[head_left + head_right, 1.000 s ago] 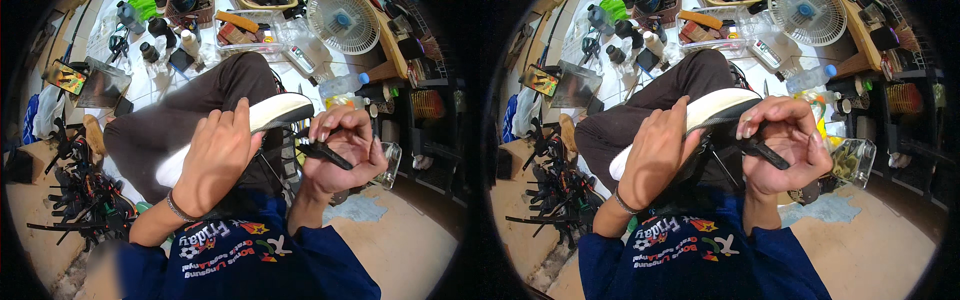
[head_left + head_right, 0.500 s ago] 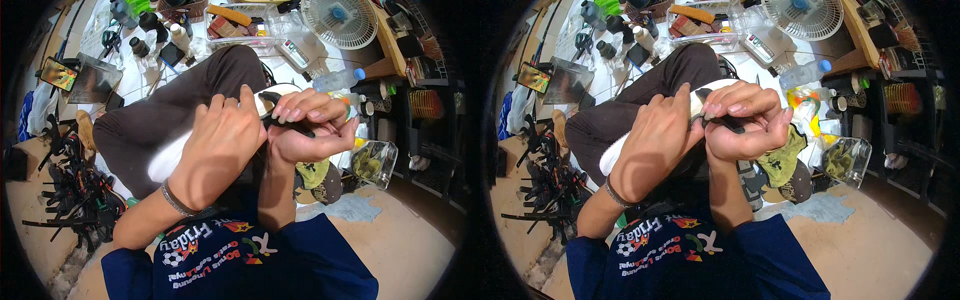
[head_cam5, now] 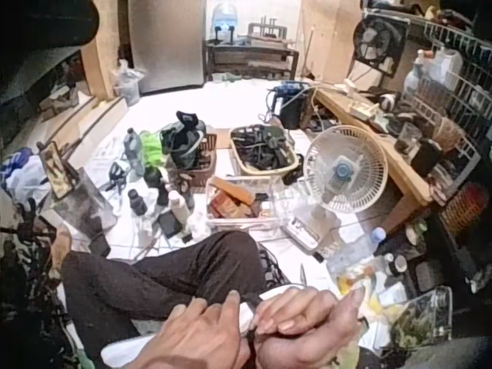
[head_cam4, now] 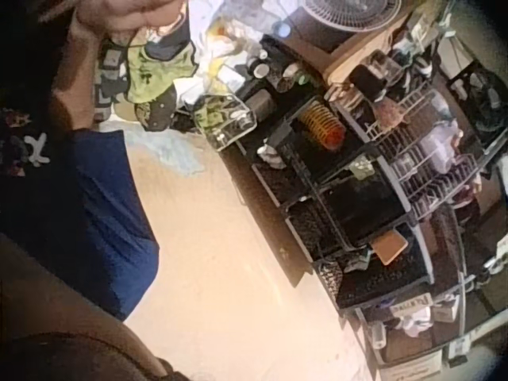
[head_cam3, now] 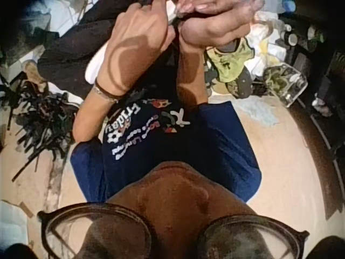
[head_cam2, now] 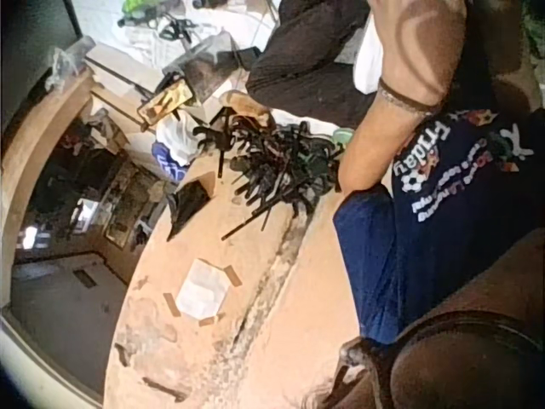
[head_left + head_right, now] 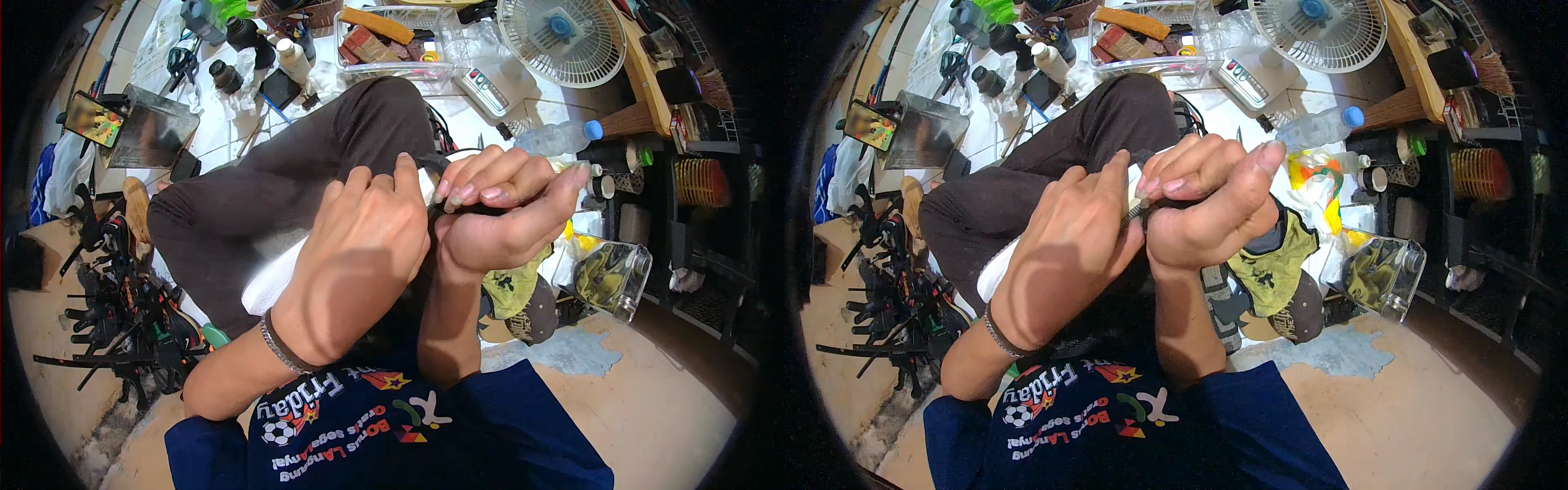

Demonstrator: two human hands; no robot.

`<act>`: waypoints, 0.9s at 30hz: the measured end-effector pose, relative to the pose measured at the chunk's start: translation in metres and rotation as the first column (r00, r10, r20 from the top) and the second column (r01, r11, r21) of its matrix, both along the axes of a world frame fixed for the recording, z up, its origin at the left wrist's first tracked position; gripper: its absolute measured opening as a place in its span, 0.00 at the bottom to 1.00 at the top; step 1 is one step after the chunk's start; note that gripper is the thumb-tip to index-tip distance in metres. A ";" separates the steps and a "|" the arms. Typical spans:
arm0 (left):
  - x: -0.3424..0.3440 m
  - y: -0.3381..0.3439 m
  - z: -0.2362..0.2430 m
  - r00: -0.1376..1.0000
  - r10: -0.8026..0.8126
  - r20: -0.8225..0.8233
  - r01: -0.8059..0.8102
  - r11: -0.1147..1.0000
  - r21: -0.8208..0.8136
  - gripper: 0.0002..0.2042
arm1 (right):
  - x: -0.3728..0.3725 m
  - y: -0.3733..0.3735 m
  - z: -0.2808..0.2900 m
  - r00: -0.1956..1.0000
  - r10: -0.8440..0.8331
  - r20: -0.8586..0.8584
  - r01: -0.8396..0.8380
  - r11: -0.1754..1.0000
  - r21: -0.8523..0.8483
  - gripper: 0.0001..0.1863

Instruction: Glue and clamp the sole of a sneaker.

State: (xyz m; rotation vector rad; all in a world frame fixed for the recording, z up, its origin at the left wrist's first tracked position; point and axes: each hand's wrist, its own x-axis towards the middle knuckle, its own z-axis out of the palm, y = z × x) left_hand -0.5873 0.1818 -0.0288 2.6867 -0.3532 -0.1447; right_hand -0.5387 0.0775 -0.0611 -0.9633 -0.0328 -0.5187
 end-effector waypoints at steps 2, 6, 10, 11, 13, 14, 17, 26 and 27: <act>0.000 0.000 0.000 0.999 0.007 -0.037 -0.007 1.000 0.005 0.25 | 0.001 0.004 0.001 1.000 -0.027 -0.010 0.027 1.000 -0.009 0.34; -0.001 0.002 -0.003 0.998 -0.012 0.066 0.011 1.000 0.015 0.25 | -0.002 0.002 -0.001 0.997 -0.047 0.061 0.051 0.996 -0.070 0.35; -0.005 -0.001 -0.004 0.996 0.004 0.093 -0.005 1.000 0.016 0.23 | -0.001 0.006 -0.003 0.994 -0.104 0.023 0.105 0.994 -0.040 0.35; -0.005 -0.001 -0.004 0.996 0.005 0.091 -0.007 1.000 0.014 0.23 | 0.000 0.006 -0.001 0.994 -0.098 0.037 0.100 0.994 -0.053 0.35; -0.007 -0.001 -0.005 0.986 -0.025 0.162 0.015 0.998 0.061 0.23 | 0.000 0.007 0.003 0.995 -0.089 0.049 0.092 0.994 -0.067 0.35; -0.007 -0.002 -0.006 0.987 -0.022 0.160 0.012 0.998 0.060 0.23 | 0.000 0.008 0.006 0.997 -0.079 0.024 0.081 0.992 -0.095 0.35; -0.006 -0.003 -0.009 0.952 -0.031 0.303 -0.014 0.990 0.143 0.19 | 0.007 0.011 0.014 0.996 -0.086 -0.008 0.083 0.971 -0.223 0.34; -0.010 0.000 -0.012 0.948 -0.046 0.316 0.002 0.991 0.136 0.18 | 0.002 0.015 0.003 0.985 -0.149 0.087 0.170 0.924 -0.342 0.34; -0.010 0.000 -0.012 0.946 -0.044 0.320 0.003 0.992 0.127 0.18 | 0.003 0.015 0.004 0.989 -0.131 0.065 0.146 0.923 -0.357 0.34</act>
